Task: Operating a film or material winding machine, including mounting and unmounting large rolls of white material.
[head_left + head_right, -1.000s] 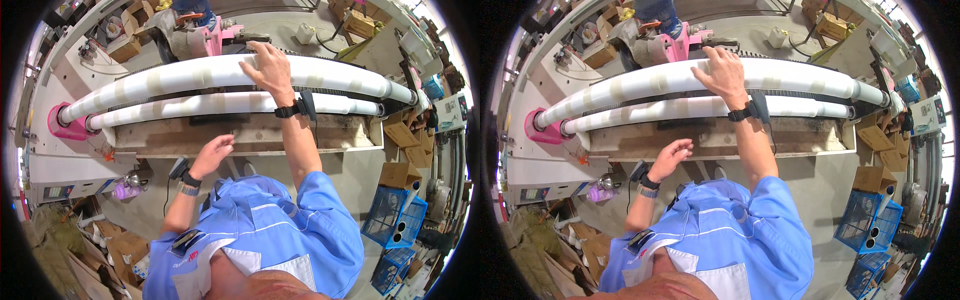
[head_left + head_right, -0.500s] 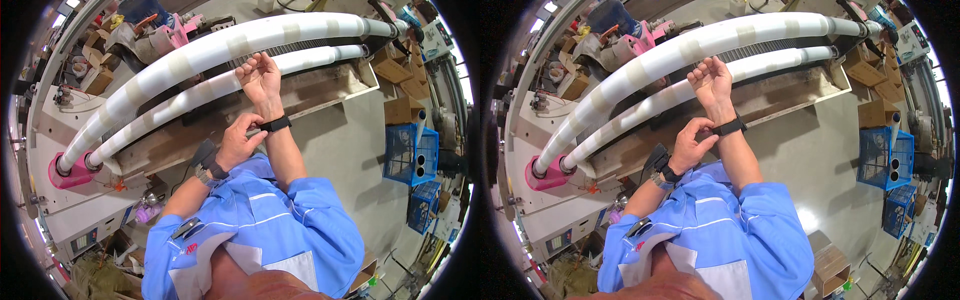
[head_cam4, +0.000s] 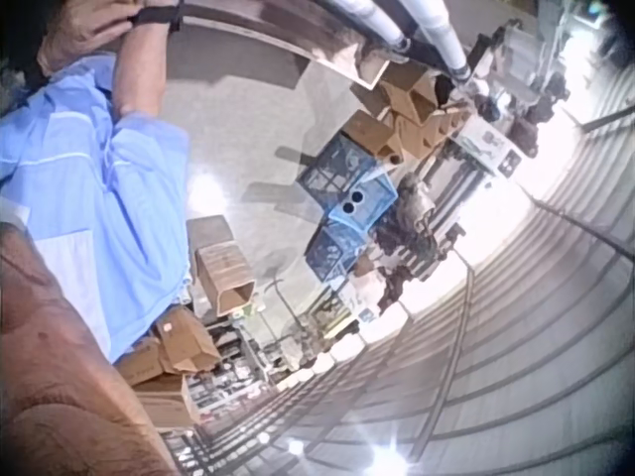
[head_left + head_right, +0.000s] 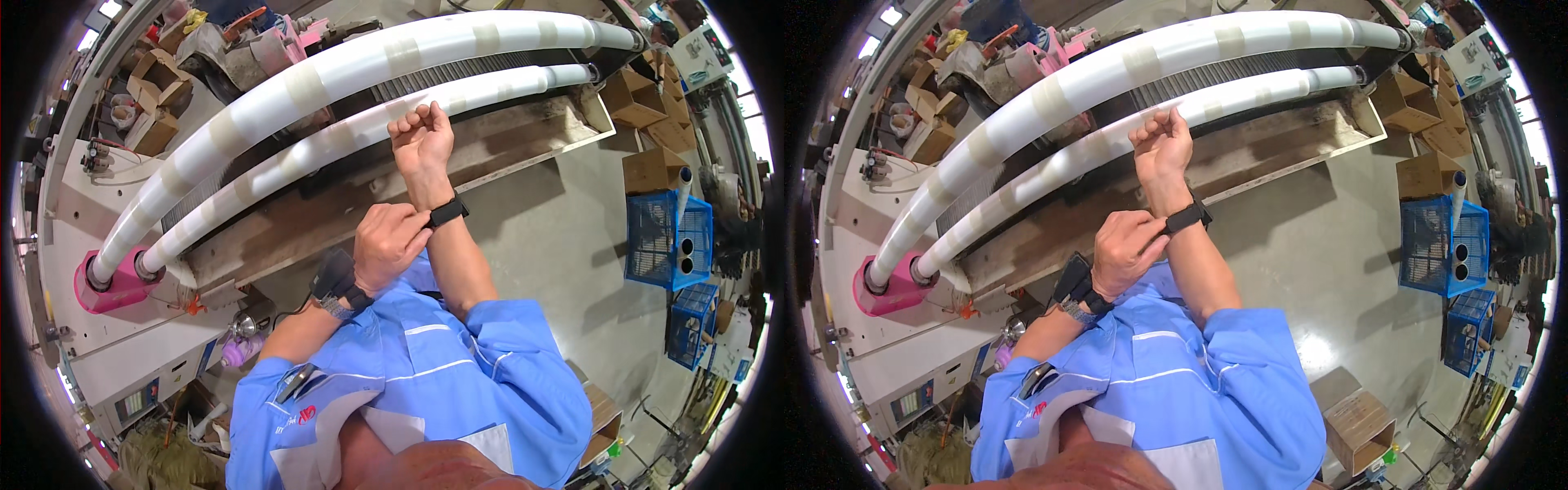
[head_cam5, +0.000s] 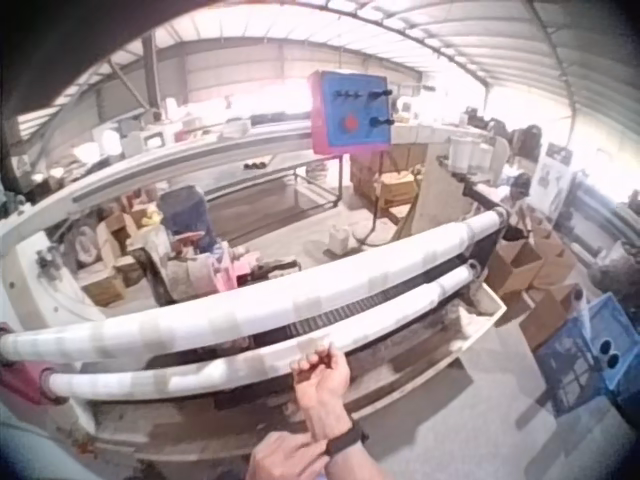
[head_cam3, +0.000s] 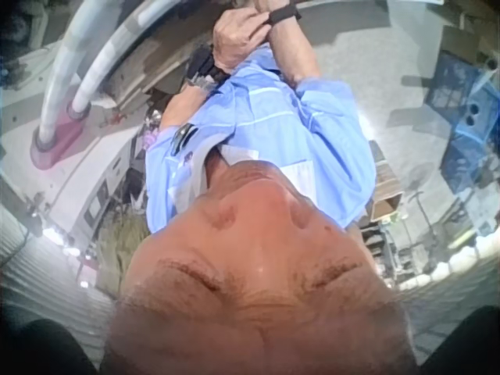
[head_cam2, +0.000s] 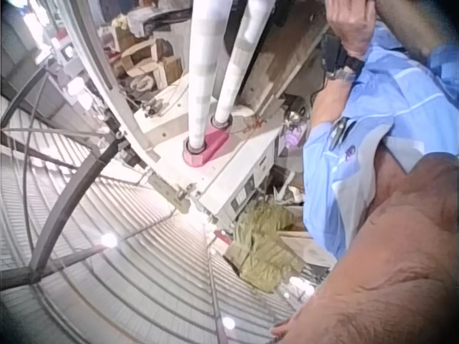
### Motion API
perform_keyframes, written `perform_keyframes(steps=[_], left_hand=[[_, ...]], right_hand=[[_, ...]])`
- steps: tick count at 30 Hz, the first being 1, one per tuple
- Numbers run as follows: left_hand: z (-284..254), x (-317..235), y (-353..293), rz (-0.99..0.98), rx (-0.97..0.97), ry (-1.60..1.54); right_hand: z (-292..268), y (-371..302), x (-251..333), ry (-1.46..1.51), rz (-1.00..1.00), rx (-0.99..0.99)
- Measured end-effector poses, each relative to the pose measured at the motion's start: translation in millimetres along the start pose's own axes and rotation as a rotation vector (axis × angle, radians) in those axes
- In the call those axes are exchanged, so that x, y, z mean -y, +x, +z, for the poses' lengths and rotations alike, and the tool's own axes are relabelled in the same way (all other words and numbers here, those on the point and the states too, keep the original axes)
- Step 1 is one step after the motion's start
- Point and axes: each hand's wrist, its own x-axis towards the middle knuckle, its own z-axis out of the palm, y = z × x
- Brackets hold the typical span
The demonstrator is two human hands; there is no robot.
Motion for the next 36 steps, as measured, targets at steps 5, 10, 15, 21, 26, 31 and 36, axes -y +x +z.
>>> perform_keyframes(steps=[5, 10, 15, 21, 26, 31, 36], left_hand=[[7, -1, -3, -0.224, 0.034, -0.201], [5, 2, 7, -0.392, 0.264, -0.317], [8, 20, 8, -0.534, 0.456, -0.654], [4, 35, 10, -0.732, 0.552, -1.043], [20, 40, -3, -0.727, 0.518, -1.039], [1, 32, -9, -0.815, 0.181, -1.084], [-6, 87, -90, -0.859, 0.126, -0.743]], right_hand=[[-5, -1, 4, -0.051, -0.105, -0.005], [-17, 2, 6, -0.112, -0.141, 0.002], [-16, -9, 9, -0.151, -0.056, 0.011], [-27, -16, 3, -0.348, 0.148, 0.09], [-21, -21, 3, -0.535, 0.067, 0.097], [5, -24, 9, -0.873, -0.127, 0.301], [61, -8, 36, -1.697, -0.988, 0.754]])
